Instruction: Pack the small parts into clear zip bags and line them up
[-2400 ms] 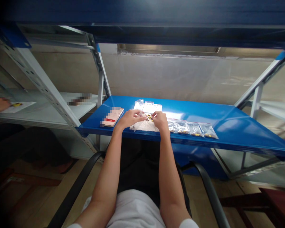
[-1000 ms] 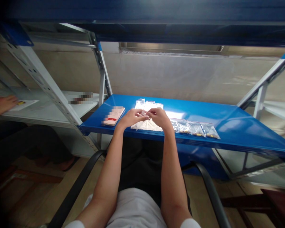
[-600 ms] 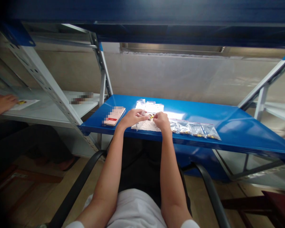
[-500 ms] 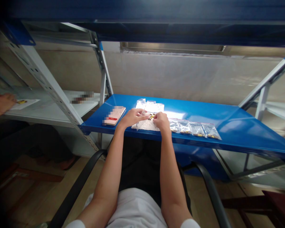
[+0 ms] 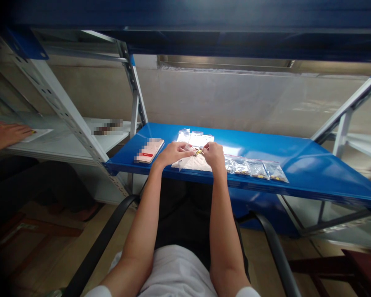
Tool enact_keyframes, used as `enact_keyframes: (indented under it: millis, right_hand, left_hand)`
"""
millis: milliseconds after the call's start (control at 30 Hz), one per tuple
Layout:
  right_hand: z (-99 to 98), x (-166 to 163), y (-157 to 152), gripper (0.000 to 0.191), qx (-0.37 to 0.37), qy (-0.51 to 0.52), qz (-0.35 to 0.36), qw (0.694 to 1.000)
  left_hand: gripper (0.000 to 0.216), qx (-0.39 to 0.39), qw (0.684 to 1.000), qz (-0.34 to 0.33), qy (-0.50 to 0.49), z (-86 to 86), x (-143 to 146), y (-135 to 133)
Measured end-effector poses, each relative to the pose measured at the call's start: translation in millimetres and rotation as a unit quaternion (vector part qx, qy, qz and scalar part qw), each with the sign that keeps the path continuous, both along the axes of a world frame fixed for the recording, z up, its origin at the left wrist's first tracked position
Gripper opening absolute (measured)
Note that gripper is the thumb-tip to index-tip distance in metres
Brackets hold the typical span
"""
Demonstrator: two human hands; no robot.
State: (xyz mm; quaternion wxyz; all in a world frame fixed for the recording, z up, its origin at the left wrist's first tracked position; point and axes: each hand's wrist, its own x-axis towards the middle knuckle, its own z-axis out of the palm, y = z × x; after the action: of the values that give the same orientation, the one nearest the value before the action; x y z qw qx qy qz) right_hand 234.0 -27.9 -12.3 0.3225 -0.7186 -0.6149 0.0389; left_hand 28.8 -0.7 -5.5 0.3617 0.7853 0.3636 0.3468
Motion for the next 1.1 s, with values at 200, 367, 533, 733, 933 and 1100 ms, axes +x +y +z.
enact_keyframes:
  millis: [200, 367, 533, 733, 933, 1100]
  right_hand:
    - [29.9, -2, -18, 0.019, 0.059, 0.091, 0.09, 0.99]
    - [42.2, -13, -29, 0.025, 0.023, 0.096, 0.191, 0.977]
    - [40.5, -13, -29, 0.027, 0.027, 0.122, 0.199, 0.972]
    - [33.7, -4, -23, 0.028, 0.015, 0.157, 0.215, 0.964]
    - [14.8, 1, -7, 0.021, -0.005, 0.121, 0.087, 0.989]
    - [-13.7, -9, 9, 0.018, -0.043, 0.039, 0.04, 0.998]
  left_hand:
    - [0.054, 0.004, 1.0, -0.026, -0.015, 0.7, 1, -1]
    - [0.052, 0.01, 0.999, -0.047, -0.024, 1.1, 0, -1]
    - [0.053, 0.009, 0.999, -0.046, -0.028, 0.7, -1, 0]
    - [0.055, 0.006, 0.999, -0.044, -0.032, 0.8, 0, -1]
    - [0.059, 0.005, 0.999, -0.021, -0.03, -0.5, 1, 0]
    - [0.057, 0.029, 0.999, 0.033, -0.013, -1.3, -2, 2]
